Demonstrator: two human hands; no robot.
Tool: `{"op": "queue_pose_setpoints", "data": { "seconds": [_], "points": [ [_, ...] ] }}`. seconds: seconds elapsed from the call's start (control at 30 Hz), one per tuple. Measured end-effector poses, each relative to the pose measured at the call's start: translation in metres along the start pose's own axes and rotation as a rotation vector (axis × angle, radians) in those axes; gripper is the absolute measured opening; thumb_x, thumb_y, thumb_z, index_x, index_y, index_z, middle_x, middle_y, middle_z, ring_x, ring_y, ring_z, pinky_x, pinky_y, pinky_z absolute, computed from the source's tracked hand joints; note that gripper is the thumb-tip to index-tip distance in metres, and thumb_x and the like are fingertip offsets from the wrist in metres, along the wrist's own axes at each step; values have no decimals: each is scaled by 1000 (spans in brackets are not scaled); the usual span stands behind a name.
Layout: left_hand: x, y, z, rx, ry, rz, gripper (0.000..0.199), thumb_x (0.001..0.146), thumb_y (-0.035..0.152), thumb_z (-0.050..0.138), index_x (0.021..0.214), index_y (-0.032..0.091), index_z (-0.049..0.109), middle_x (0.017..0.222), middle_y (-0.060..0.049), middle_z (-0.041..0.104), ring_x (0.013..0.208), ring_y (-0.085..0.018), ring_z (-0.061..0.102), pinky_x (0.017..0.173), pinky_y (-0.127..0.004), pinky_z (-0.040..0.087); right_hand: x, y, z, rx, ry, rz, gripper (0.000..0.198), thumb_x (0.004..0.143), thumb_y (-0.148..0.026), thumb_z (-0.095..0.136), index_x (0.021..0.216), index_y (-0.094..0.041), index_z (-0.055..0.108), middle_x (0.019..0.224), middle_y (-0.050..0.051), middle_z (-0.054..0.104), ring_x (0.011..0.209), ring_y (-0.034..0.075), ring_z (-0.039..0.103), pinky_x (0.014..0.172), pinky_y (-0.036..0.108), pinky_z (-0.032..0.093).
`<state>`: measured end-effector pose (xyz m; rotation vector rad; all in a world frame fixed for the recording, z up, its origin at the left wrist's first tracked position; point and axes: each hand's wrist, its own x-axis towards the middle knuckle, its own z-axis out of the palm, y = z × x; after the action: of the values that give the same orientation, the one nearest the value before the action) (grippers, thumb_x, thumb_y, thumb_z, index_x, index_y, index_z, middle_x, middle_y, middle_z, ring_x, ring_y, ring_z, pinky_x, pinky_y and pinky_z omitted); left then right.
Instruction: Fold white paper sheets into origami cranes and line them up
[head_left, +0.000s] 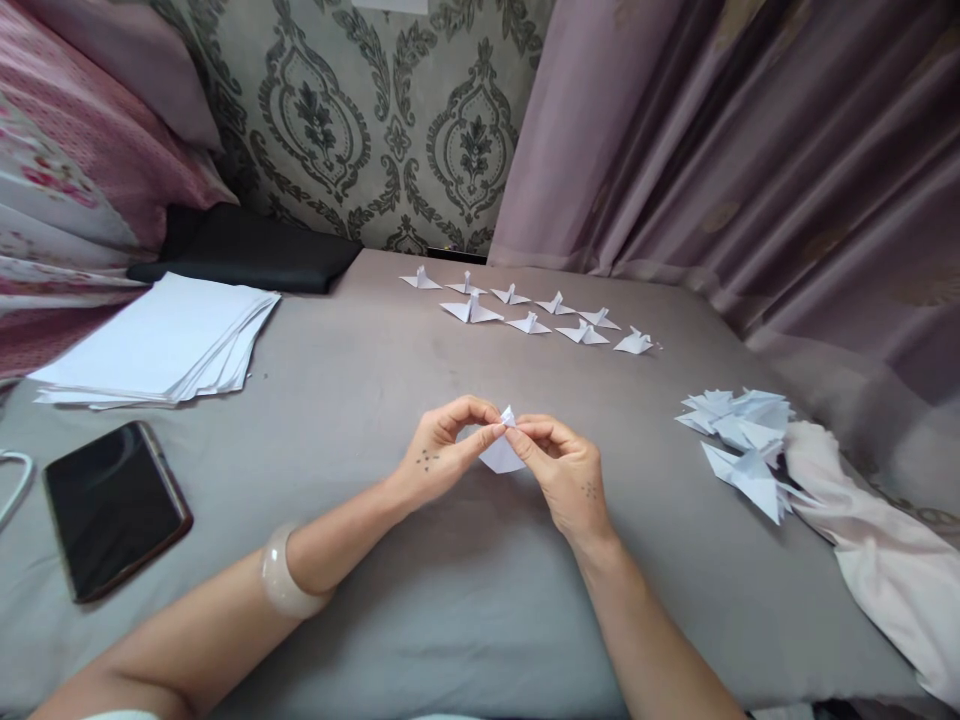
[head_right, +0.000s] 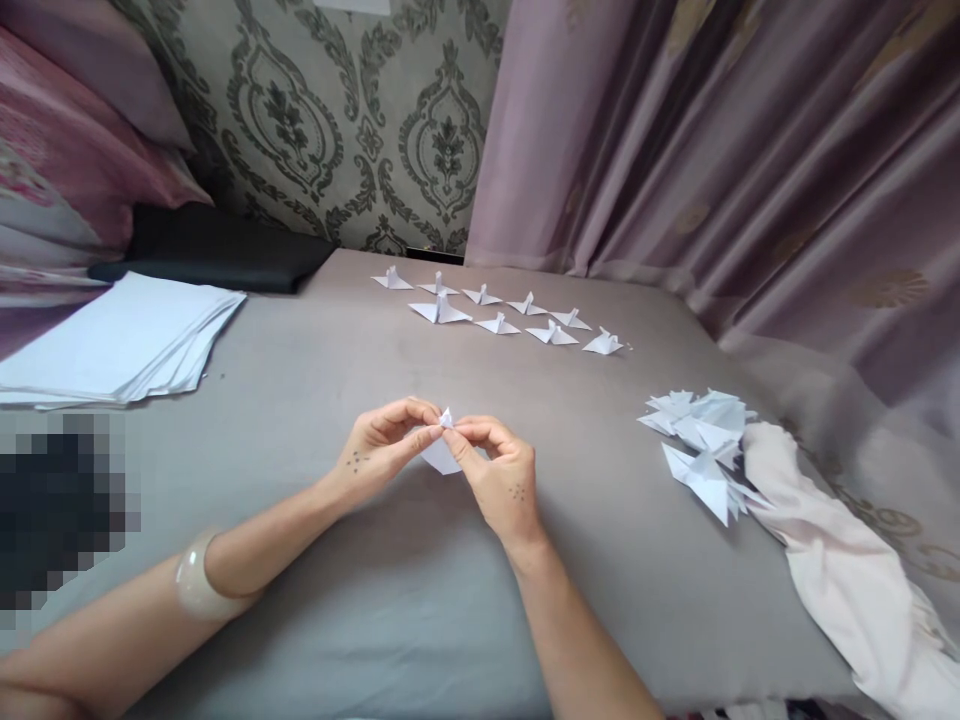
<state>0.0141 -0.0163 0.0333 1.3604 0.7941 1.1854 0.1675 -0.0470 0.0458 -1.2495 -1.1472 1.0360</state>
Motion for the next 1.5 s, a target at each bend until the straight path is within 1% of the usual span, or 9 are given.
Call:
{"op": "queue_pose_setpoints", "data": {
  "seconds": [0.2,0.3,0.43,0.57,0.73,0.87,1.03,1.2,1.5],
  "points": [
    [0,-2,3,-80,-6,-58,15,79,28,69,81,14,64,83,-5,65,79,-14,59,76,-28,48,1,-1,1,76,-7,80,20,69,-38,74,68,-19,68,81,3,68,76,16,63,71,29,51],
    [1,-1,4,-184,6,-81,22,77,27,71,92,16,60,82,-3,64,78,-13,60,74,-27,48,1,-2,3,88,12,109,24,68,-39,75,66,-18,65,77,3,67,72,15,62,66,28,50],
    [1,-1,5,-282,-8,-99,36,75,24,73,104,18,53,80,-2,64,76,-12,61,72,-26,47,2,-1,4,141,-5,142,31,66,-39,77,87,-19,67,77,2,68,72,15,62,67,27,50],
    [2,-3,5,-296,-31,-164,34,74,24,75,100,16,55,80,-3,65,76,-12,61,73,-26,47,3,2,3,197,-56,185,25,68,-38,76,84,-20,72,80,2,69,77,15,63,73,29,50],
    [-1,-3,7,-220,-82,-356,31,68,30,78,89,14,62,78,-2,65,71,-12,61,67,-25,47,7,7,2,214,65,200,20,63,-38,78,69,-19,73,67,-1,63,63,12,57,58,26,45],
    [-1,-3,5,-98,-84,-463,27,68,38,76,74,13,67,73,-5,68,66,-14,61,64,-27,46,11,7,-2,243,96,299,30,60,-43,80,74,-18,73,66,1,66,60,13,57,56,26,46],
    [3,-5,-2,-89,53,-436,24,68,37,75,73,13,70,71,-5,70,65,-15,61,65,-27,46,12,4,-11,219,-221,405,41,71,-51,70,89,-15,74,80,7,71,76,18,64,68,31,52],
    [4,-6,-5,-100,74,-458,25,69,37,73,74,13,69,70,-5,69,63,-14,60,63,-26,44,13,4,-13,156,-119,417,39,71,-51,70,84,-14,74,80,8,71,75,18,65,68,31,52],
    [6,-10,-6,-57,78,-452,27,68,38,74,74,12,68,67,-3,66,60,-11,56,59,-23,41,10,7,-3,74,-140,412,38,69,-51,71,78,-14,72,75,6,70,68,14,63,63,26,50]
  ]
}}
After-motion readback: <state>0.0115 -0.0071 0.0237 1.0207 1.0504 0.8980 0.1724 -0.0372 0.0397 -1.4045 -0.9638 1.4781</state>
